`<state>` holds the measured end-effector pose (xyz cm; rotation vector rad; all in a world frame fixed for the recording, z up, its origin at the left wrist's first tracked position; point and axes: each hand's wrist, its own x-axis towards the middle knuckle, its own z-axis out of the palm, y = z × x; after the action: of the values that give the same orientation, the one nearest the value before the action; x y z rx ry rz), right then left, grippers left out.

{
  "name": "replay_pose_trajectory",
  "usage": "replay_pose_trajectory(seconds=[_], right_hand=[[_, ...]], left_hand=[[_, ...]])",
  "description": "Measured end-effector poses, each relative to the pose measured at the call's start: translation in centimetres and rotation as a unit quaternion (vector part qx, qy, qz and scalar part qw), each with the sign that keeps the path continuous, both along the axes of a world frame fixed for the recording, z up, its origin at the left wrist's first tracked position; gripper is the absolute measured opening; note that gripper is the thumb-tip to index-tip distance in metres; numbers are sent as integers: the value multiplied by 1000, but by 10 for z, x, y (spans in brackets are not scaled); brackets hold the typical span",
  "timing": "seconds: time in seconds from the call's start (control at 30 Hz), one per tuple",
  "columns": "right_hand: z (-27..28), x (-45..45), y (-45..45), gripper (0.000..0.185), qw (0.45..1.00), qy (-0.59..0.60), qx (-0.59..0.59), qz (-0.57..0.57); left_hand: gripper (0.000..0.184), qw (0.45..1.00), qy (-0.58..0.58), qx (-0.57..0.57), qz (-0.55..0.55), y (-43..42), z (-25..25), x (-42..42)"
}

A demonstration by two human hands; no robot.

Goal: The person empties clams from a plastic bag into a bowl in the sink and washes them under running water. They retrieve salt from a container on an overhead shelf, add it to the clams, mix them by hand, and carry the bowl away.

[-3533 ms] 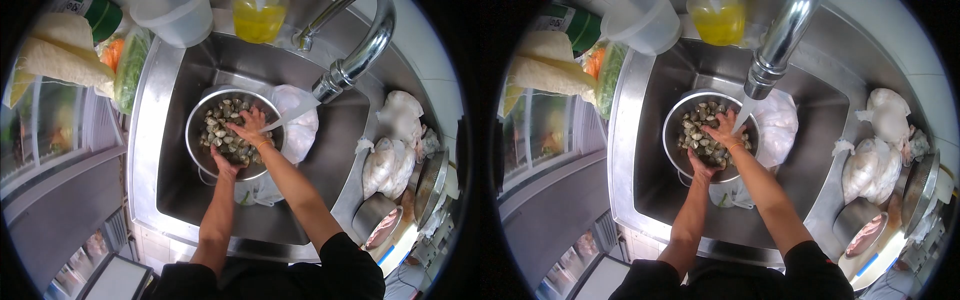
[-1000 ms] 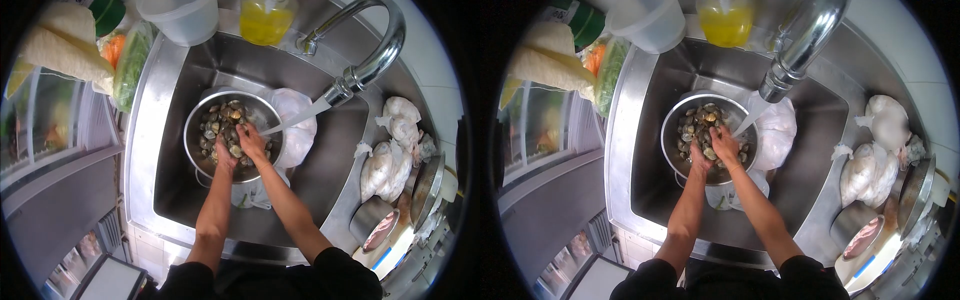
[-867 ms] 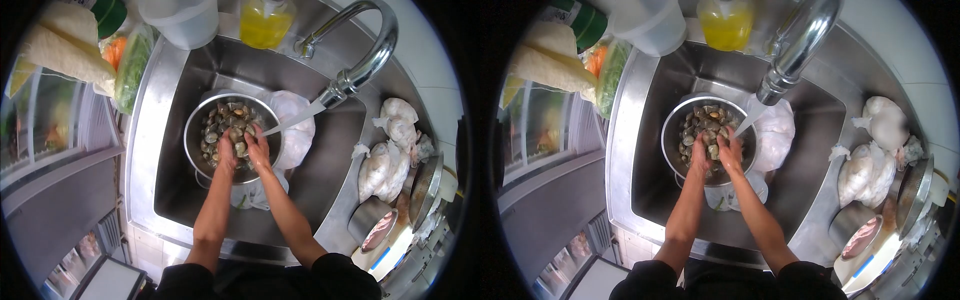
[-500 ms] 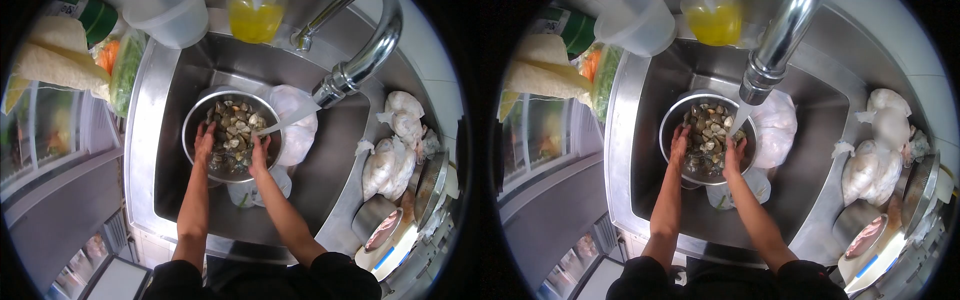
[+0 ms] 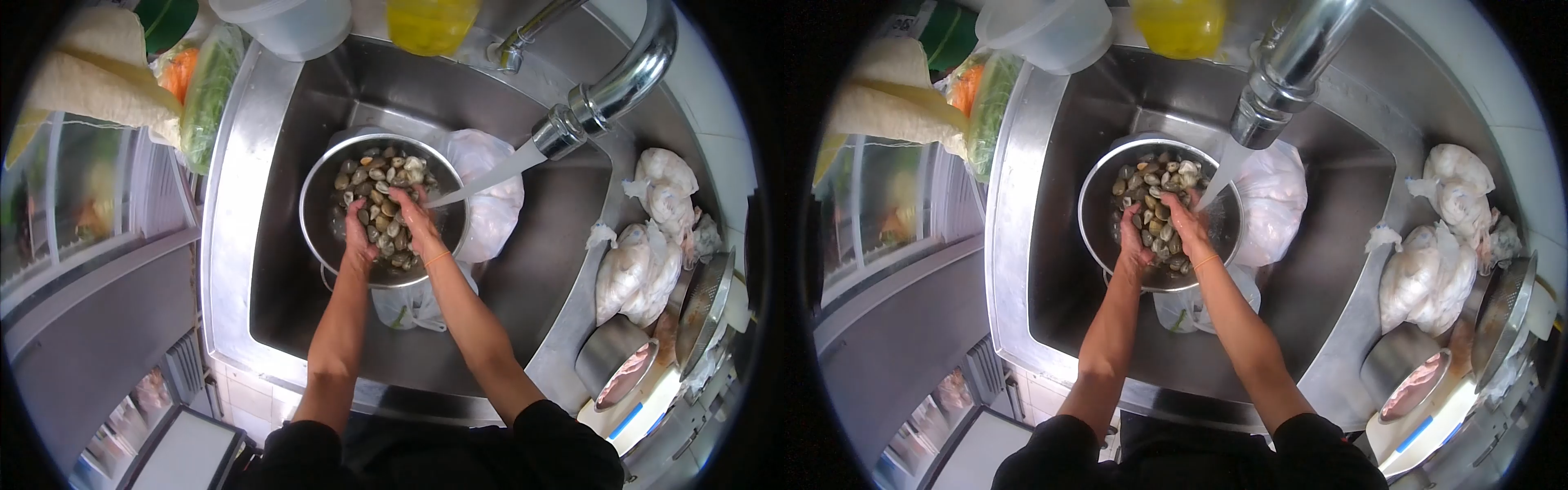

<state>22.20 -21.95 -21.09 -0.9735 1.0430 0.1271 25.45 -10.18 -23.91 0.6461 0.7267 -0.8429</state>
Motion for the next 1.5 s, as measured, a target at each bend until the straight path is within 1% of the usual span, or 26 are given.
replay_pose_trajectory(seconds=[0.03, 0.07, 0.1, 0.17, 0.2, 0.27, 0.33, 0.4, 0.43, 0.57, 0.67, 0.7, 0.8, 0.83, 0.93, 0.97, 1.07, 1.1, 1.13, 1.17, 1.23, 1.33, 1.37, 1.4, 1.43, 1.5], right_hand=[[25, 2, -4, 62, 1000, -3, 2, 30], [26, 3, -6, 58, 994, -27, -75, 67], [25, 4, -9, 54, 982, -51, -151, 105], [31, 11, -21, 43, 910, -87, -342, 220], [27, 14, -24, 44, 889, -116, -386, 216], [15, 27, -30, 47, 840, -178, -470, 206], [13, 38, -38, 49, 797, -132, -501, 310], [-3, 39, -33, 56, 751, -57, -540, 376], [-10, 37, -35, 68, 732, -47, -534, 419], [-7, 48, -39, 81, 769, 53, -412, 486], [-22, 42, -49, 91, 834, 78, -294, 461], [-24, 38, -49, 95, 811, 100, -297, 494], [-21, 10, -39, 90, 875, 117, -222, 414], [-23, 1, -39, 79, 901, 72, -177, 390], [-10, -12, -30, 80, 929, 52, -204, 303], [-25, -18, -28, 70, 949, 19, -194, 247], [-37, -30, -17, 58, 982, -12, -168, 82], [-14, -31, -12, 53, 995, -50, -87, -14], [11, -34, -12, 53, 997, -55, -45, -29], [35, -37, -11, 52, 997, -60, -2, -44], [32, -57, -8, 56, 995, -91, 19, -45], [-2, -93, 6, 58, 993, -73, -81, -50], [4, -95, 14, 64, 989, -73, -102, -83], [11, -91, 16, 67, 991, -43, -32, -122], [17, -86, 17, 71, 986, -13, 40, -160], [13, -76, 20, 78, 969, 27, 131, -208]], left_hand=[[51, 1000, -3, 11, 18, -4, 4, -3], [51, 999, -6, 21, 35, -11, 10, -7], [51, 997, -25, 48, 63, -22, 44, -10], [54, 985, -40, 152, 71, -28, 65, -23], [55, 975, -46, 205, 74, -26, 76, -31], [61, 985, -50, 138, 90, -13, 77, -57], [67, 990, -45, 66, 113, 5, 35, -88], [74, 983, 81, 58, 151, 2, 34, -92], [77, 974, 144, 54, 169, 2, 33, -93], [93, 972, 174, 72, 143, -8, 20, -61], [94, 988, 82, 64, 112, -11, 13, -53], [88, 988, 80, 71, 111, -13, 15, -47], [76, 992, 43, 49, 109, -10, 0, -34], [68, 993, 50, 53, 94, -8, -1, -30], [63, 999, 10, 1, 41, -5, -17, -19], [54, 998, 15, 26, 51, -16, 9, -11], [48, 996, -49, 77, 20, -29, 9, -2], [41, 997, -55, 61, 0, -32, 23, 3], [40, 983, -121, 135, -27, -32, 27, 8], [39, 959, -185, 209, -54, -32, 29, 12], [37, 895, -271, 336, -108, -28, 50, 18], [46, 651, -493, 545, -187, 7, 36, 36], [49, 633, -452, 583, -234, 13, 41, 42], [52, 611, -408, 619, -280, 18, 47, 49], [62, 715, -349, 537, -281, 24, 40, 53], [64, 737, -299, 525, -302, 21, 33, 53]])
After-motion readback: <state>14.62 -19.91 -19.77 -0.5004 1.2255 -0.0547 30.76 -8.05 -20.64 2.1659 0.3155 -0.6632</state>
